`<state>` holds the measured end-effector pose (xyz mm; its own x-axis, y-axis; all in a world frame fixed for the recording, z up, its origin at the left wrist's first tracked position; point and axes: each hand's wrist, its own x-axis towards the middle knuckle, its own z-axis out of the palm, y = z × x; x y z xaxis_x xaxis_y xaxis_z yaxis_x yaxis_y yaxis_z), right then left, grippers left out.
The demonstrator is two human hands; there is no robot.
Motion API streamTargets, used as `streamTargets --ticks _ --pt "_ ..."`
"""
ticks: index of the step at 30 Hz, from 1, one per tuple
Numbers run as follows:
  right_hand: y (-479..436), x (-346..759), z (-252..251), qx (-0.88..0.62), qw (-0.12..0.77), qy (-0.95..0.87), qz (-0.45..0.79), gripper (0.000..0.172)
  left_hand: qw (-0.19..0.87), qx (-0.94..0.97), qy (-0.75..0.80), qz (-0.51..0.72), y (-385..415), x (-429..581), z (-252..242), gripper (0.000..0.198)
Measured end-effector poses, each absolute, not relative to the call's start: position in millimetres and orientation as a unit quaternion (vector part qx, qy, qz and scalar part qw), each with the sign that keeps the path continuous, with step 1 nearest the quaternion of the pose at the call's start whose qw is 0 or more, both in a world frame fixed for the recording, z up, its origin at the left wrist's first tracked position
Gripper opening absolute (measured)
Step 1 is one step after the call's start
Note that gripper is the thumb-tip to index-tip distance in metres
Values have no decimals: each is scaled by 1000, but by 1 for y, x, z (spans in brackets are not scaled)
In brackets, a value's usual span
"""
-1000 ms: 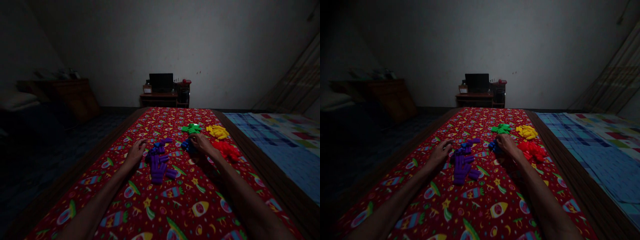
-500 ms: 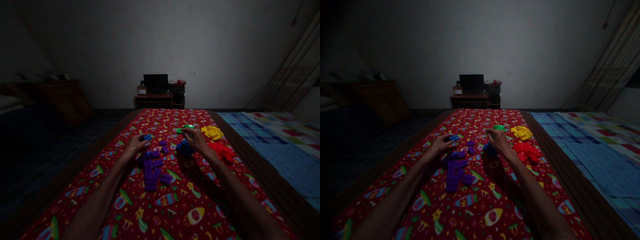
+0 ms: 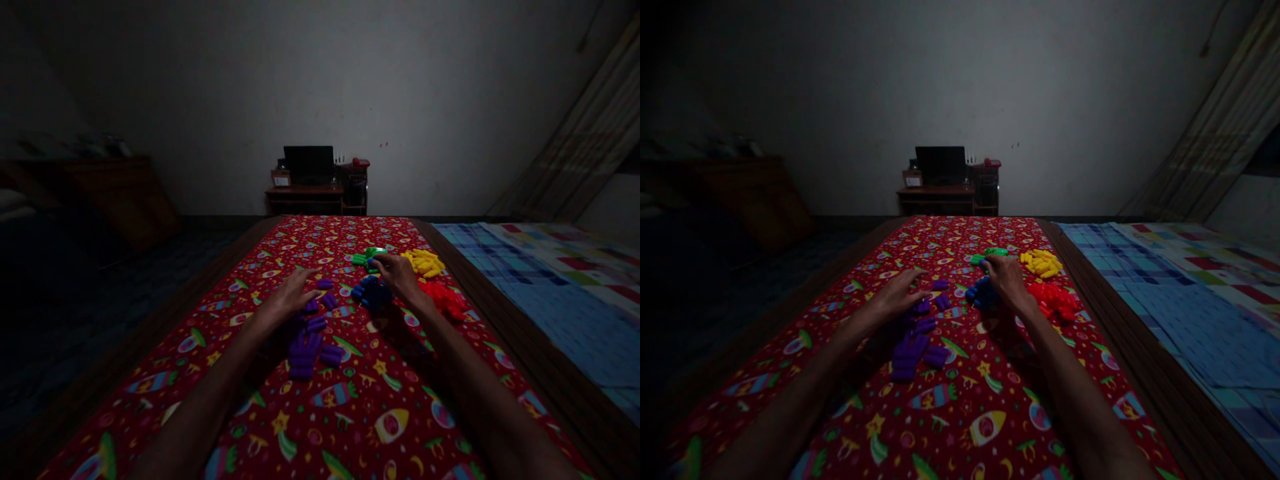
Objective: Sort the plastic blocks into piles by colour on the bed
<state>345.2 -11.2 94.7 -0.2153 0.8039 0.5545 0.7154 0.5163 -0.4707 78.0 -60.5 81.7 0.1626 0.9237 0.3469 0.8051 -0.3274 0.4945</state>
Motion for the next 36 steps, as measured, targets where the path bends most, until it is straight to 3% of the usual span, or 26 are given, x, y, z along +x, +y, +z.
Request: streamTargets --ticks 4,9,18,21,24,28,31,36 --pt "6 365 76 -555 321 -767 27 27 147 754 617 170 -51 43 69 38" --pt "12 366 58 -517 246 -818 52 30 189 769 595 133 -52 33 73 41" --pt "12 365 66 -514 270 -813 37 32 246 747 603 133 -44 37 59 23" --pt "10 367 75 -512 318 -797 35 33 235 719 626 188 -42 38 62 18" --pt "2 361 89 -497 374 -781 55 35 207 666 634 334 -44 45 74 17" --pt "-23 333 105 -403 403 -801 182 39 252 618 551 501 -55 72 94 28" --pt "-45 309 109 -300 365 -845 250 32 295 603 521 527 -67 97 101 31" --pt "-44 309 106 -349 333 -860 166 24 299 637 502 503 -75 110 100 38"
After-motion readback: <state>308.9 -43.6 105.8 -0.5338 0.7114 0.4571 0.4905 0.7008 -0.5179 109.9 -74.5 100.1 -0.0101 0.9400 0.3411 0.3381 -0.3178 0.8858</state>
